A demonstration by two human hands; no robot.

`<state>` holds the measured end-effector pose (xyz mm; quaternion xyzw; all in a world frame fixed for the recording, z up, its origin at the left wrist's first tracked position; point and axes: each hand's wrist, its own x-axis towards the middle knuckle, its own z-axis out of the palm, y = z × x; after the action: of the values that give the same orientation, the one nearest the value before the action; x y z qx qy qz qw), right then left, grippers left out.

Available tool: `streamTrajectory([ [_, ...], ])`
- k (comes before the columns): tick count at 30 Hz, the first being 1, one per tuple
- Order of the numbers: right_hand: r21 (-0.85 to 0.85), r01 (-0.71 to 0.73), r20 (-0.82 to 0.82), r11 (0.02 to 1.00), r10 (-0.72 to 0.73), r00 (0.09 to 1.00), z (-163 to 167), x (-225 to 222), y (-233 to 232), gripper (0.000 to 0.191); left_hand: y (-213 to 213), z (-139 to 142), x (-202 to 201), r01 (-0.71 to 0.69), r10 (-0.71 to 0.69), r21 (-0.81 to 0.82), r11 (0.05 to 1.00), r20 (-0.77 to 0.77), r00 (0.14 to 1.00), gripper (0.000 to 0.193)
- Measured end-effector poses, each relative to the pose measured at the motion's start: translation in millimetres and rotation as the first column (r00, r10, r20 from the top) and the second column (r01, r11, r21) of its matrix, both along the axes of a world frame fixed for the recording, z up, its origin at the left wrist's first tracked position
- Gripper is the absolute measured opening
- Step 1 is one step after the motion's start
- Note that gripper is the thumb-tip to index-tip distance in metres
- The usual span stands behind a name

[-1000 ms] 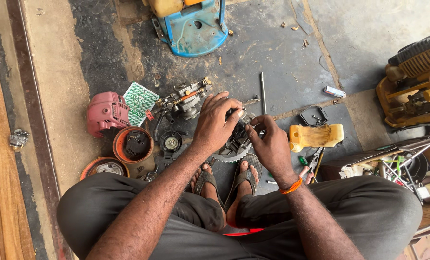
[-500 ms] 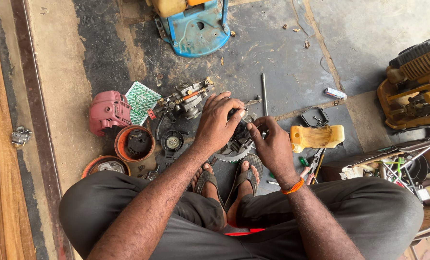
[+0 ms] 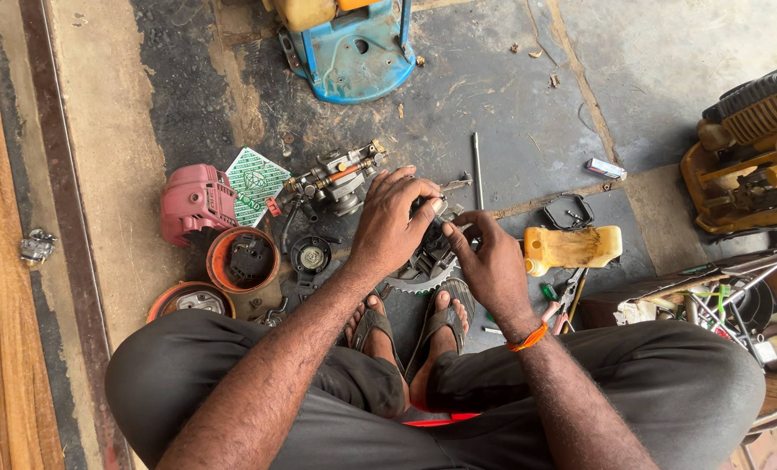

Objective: The person sits on the workshop floor repairing a small engine, likely from a brush cutter. They manipulate the engine housing and sprocket by hand, fit small parts, and use a screwdriver to loosen and tighten components while turning the engine over to reach different sides.

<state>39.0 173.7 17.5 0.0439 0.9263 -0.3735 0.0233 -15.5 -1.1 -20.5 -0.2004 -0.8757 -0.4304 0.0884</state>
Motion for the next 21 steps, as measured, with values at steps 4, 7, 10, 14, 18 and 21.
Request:
streamTrajectory([
  [4,-0.088,-0.023,-0.01,0.996,0.022,1.0,-5.3,-1.3,3.9,0.034,0.4,-0.8,-0.3,0.002,-0.002,-0.003,1.0,0.011,1.0,0.013],
  [7,-0.171,-0.011,-0.017,0.985,0.008,1.0,-10.7,-3.8,6.2,0.033,0.7,-1.5,-0.2,-0.001,0.001,-0.008,1.0,0.012,1.0,0.013],
  [10,-0.142,0.017,0.037,0.99,-0.012,0.999,-14.0,-3.7,6.4,0.032,0.8,-2.0,0.2,-0.005,0.005,-0.01,1.0,0.0,1.0,0.013],
  [14,-0.116,-0.005,0.048,0.993,0.01,0.999,-15.2,-1.9,6.2,0.034,0.5,-2.1,0.1,-0.004,0.004,-0.019,1.0,0.014,1.0,0.013],
  [18,-0.193,-0.016,-0.044,0.981,0.007,0.999,-16.0,-3.4,7.2,0.03,0.4,-1.9,-0.4,0.001,-0.001,-0.016,1.0,0.01,1.0,0.013],
  [21,-0.158,0.014,-0.006,0.987,-0.016,1.0,-15.9,-4.2,6.4,0.028,0.3,-1.3,-0.2,-0.002,0.002,-0.012,1.0,0.003,1.0,0.012],
])
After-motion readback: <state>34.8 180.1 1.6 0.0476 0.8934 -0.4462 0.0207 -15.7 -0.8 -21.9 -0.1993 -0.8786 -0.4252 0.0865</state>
